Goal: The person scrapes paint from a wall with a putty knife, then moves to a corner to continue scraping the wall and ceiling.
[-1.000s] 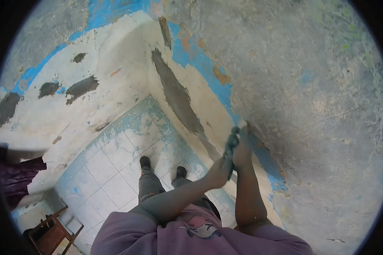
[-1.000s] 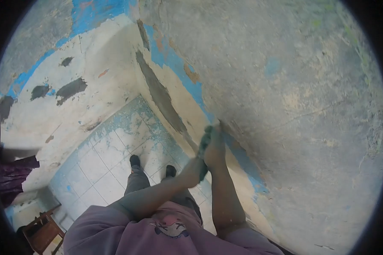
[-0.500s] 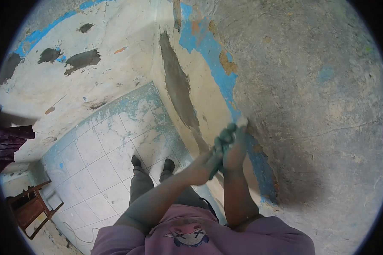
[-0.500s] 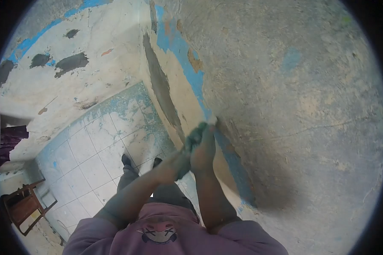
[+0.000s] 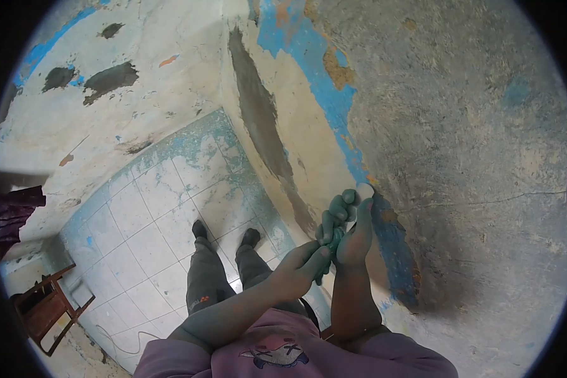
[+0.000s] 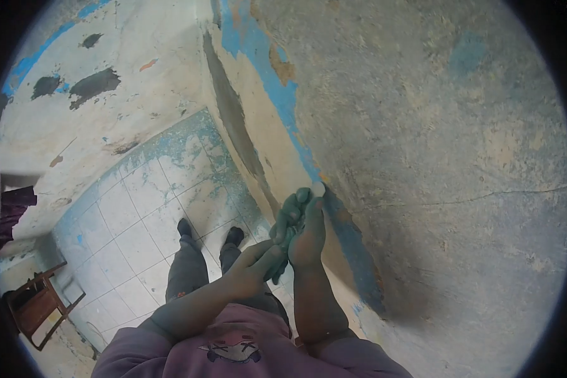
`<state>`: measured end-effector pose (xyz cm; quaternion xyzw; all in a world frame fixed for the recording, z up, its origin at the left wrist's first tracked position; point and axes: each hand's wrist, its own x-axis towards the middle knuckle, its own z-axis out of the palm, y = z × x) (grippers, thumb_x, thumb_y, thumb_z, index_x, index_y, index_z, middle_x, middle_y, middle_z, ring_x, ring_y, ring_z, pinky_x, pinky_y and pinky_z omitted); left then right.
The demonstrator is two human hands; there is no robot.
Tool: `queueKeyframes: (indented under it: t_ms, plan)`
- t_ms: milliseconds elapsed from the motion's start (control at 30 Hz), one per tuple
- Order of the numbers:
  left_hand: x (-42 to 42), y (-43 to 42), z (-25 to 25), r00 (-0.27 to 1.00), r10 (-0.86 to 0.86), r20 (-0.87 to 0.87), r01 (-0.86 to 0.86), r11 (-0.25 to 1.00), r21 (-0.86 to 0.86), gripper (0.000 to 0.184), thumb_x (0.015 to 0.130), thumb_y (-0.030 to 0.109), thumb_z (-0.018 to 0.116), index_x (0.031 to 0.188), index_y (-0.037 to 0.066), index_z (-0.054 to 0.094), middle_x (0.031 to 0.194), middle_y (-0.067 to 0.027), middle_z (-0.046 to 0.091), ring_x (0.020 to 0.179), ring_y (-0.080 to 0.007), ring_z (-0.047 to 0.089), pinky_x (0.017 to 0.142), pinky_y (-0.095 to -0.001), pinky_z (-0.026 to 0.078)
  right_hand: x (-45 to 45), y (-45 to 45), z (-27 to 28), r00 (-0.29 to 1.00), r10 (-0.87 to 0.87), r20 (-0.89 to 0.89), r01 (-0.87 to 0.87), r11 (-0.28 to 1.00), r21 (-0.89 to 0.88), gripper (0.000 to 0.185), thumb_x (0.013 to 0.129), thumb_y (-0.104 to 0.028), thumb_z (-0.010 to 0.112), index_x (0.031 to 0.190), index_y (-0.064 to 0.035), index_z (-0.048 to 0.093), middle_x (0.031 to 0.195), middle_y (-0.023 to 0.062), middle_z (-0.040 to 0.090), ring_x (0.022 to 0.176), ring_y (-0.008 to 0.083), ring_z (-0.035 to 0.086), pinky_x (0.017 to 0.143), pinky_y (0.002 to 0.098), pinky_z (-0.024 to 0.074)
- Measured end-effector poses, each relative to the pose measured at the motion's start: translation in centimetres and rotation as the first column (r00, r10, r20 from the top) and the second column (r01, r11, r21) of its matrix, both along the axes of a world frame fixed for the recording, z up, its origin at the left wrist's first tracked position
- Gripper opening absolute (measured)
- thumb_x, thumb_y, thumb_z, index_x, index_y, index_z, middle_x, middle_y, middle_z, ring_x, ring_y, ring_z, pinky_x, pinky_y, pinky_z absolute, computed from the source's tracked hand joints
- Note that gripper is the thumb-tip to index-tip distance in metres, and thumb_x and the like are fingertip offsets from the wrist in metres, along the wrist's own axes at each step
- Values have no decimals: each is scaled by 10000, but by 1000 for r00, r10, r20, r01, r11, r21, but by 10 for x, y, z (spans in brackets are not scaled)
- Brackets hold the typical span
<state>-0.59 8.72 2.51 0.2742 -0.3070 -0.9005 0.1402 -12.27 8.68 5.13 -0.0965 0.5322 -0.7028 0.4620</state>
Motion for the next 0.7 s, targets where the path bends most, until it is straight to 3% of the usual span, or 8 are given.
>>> queueKeyframes:
  t_ms: [33, 133, 200, 333, 400, 467, 600, 700]
  plan:
    - [-2, 2, 0, 1000, -7, -2, 7, 1000, 6, 380, 954, 343, 423, 886, -12, 540, 617, -18, 501, 551, -103, 465, 526, -259, 392, -1, -3, 2, 999, 28, 22, -28, 999, -22, 381, 938, -523, 336, 903, -150, 401, 675, -29, 368, 404, 87, 376, 367, 225, 343]
    - [-7, -1, 1, 997, 64, 47, -51, 970, -237, 357, 954, 313, 428, 946, -33, 515, 610, -49, 522, 542, -123, 493, 522, -282, 410, -1, -8, 6, 996, 48, 70, -44, 998, -51, 371, 938, -523, 336, 905, -158, 394, 676, -27, 378, 406, 83, 386, 384, 220, 356]
    - [-6, -8, 1, 986, -29, 166, 85, 938, -337, 324, 949, 267, 435, 938, -49, 507, 615, -103, 557, 541, -167, 543, 500, -316, 410, 0, -10, 4, 995, 42, 95, -37, 998, -53, 373, 936, -527, 337, 905, -160, 395, 675, -29, 379, 406, 82, 385, 392, 217, 359]
    - [-6, -12, -10, 990, -65, 129, 105, 937, -333, 280, 940, 214, 438, 910, -57, 502, 605, -156, 566, 530, -224, 576, 480, -354, 404, 0, -16, -4, 996, 31, 82, -28, 999, -38, 404, 931, -551, 308, 920, -159, 404, 657, -34, 351, 394, 90, 354, 369, 220, 323]
    - [-13, -18, -20, 998, 24, 52, 0, 907, -421, 242, 930, 173, 440, 894, -58, 498, 587, -176, 556, 511, -283, 577, 461, -365, 395, -2, -25, -2, 997, 11, 78, -9, 1000, -15, 407, 933, -550, 298, 922, -157, 402, 656, -33, 349, 393, 91, 349, 373, 219, 323]
    - [-15, -33, -17, 998, 36, 57, -7, 898, -439, 230, 925, 160, 441, 898, -61, 497, 574, -195, 544, 510, -328, 574, 460, -377, 397, -5, -47, 6, 988, 110, -113, -108, 994, 29, 421, 932, -560, 278, 923, -157, 398, 658, -32, 342, 400, 88, 353, 381, 217, 326]
    - [-3, -47, -12, 998, -51, 35, 61, 901, -430, 233, 913, 158, 455, 865, -61, 514, 597, -200, 562, 534, -346, 585, 463, -387, 398, 7, -40, 1, 1000, 19, -17, -18, 1000, 25, 417, 926, -562, 304, 918, -153, 386, 636, -36, 365, 436, 62, 372, 425, 212, 365]
    - [4, -51, -1, 980, -139, 141, 189, 868, -460, 244, 910, 158, 456, 846, -67, 527, 578, -213, 555, 520, -350, 572, 460, -390, 395, 8, -29, -5, 997, -40, 64, 37, 998, 47, 410, 922, -566, 310, 925, -162, 380, 638, -35, 361, 430, 68, 363, 427, 215, 366]
